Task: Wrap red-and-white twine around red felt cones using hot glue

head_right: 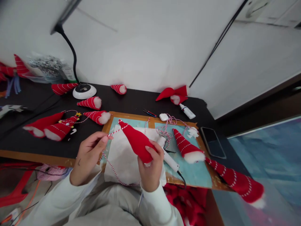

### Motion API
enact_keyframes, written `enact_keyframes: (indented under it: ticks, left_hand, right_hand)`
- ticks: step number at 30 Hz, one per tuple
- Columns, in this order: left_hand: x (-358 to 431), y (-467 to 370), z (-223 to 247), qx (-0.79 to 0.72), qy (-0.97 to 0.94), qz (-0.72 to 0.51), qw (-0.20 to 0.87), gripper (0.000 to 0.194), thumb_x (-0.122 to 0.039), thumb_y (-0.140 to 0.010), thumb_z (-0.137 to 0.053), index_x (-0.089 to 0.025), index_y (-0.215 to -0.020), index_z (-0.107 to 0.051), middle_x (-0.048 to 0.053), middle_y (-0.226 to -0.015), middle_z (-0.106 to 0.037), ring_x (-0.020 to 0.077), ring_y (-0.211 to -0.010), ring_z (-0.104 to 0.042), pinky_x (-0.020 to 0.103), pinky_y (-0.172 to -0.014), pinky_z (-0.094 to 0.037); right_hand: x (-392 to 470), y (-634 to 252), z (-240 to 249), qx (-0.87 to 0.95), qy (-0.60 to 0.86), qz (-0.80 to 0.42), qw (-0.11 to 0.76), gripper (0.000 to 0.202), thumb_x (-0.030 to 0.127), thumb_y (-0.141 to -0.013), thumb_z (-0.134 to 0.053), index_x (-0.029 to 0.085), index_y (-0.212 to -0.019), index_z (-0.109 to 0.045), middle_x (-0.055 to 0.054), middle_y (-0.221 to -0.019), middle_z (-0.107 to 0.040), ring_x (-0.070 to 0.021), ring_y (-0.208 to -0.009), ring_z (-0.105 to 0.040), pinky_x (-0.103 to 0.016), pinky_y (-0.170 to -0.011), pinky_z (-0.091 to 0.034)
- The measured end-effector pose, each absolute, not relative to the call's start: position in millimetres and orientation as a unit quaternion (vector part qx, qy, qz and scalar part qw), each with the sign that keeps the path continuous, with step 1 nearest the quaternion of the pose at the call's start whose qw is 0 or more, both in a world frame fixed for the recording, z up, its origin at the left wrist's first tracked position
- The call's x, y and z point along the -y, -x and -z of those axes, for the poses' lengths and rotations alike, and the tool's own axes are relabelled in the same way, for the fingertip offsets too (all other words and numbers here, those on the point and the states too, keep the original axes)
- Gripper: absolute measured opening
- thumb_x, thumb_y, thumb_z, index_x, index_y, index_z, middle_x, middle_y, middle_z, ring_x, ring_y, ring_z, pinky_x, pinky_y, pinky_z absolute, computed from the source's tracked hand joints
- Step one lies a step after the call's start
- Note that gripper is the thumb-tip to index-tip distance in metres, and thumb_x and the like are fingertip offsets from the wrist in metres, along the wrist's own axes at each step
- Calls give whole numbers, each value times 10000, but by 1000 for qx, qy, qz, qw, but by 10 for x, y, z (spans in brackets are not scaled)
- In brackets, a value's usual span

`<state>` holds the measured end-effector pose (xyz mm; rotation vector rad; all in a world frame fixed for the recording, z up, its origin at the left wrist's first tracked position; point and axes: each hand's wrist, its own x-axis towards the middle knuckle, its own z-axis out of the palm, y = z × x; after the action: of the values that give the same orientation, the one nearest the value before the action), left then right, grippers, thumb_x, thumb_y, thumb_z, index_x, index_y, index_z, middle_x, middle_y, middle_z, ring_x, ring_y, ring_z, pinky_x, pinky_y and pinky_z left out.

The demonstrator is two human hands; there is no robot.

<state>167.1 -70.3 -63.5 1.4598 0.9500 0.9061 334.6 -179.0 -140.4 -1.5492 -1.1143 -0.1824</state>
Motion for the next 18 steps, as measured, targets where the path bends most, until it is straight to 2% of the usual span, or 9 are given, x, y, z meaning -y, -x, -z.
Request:
enact_keyframes:
  ticks: [3, 6, 9, 13, 18]
  left_hand:
    - [719, -1683, 660, -407, -605, -386, 565, 321, -489, -883, -626, -198, -842, -756, 7, -706, -640, 128, -602, -468, 246, -565, -366]
    - [743, -1705, 697, -405, -603, -378, 574, 313, -478, -875, -634, -198, -809, -757, 7, -660, -610, 135, -594, -466, 252, -562, -364]
    - [763, -1739, 725, -395, -600, -363, 593, 316, -487, -850, -657, -193, -771, -744, 8, -635, -584, 144, -600, -476, 259, -572, -372]
    - [770, -1794, 762, -385, -590, -346, 619, 341, -514, -828, -675, -184, -747, -698, -3, -632, -549, 140, -608, -469, 258, -589, -379]
    - [750, -1836, 864, -361, -548, -376, 655, 360, -472, -760, -776, -197, -957, -650, -39, -698, -492, 111, -624, -433, 227, -592, -369]
  right_hand:
    - [1794, -3354, 1412, 476, 664, 110, 566, 439, 120, -764, -704, 323, -1122, -552, -69, -1255, -537, -287, -1142, -574, -553, -1013, -439]
    - [1803, -3325, 1386, 447, 666, 64, 594, 458, 165, -759, -728, 303, -1145, -523, -86, -1248, -540, -296, -1179, -560, -567, -1041, -422]
    - [1826, -3280, 1378, 366, 680, -61, 632, 513, 265, -760, -760, 281, -1202, -499, -101, -1264, -554, -303, -1209, -553, -541, -1069, -415]
    - [1858, -3227, 1441, 272, 650, -240, 668, 567, 383, -737, -794, 285, -1224, -522, -85, -1256, -594, -300, -1152, -593, -474, -1013, -477]
    - [1874, -3173, 1517, 176, 525, -430, 713, 562, 440, -774, -769, 286, -1270, -555, -72, -1272, -671, -294, -1210, -614, -485, -1077, -458]
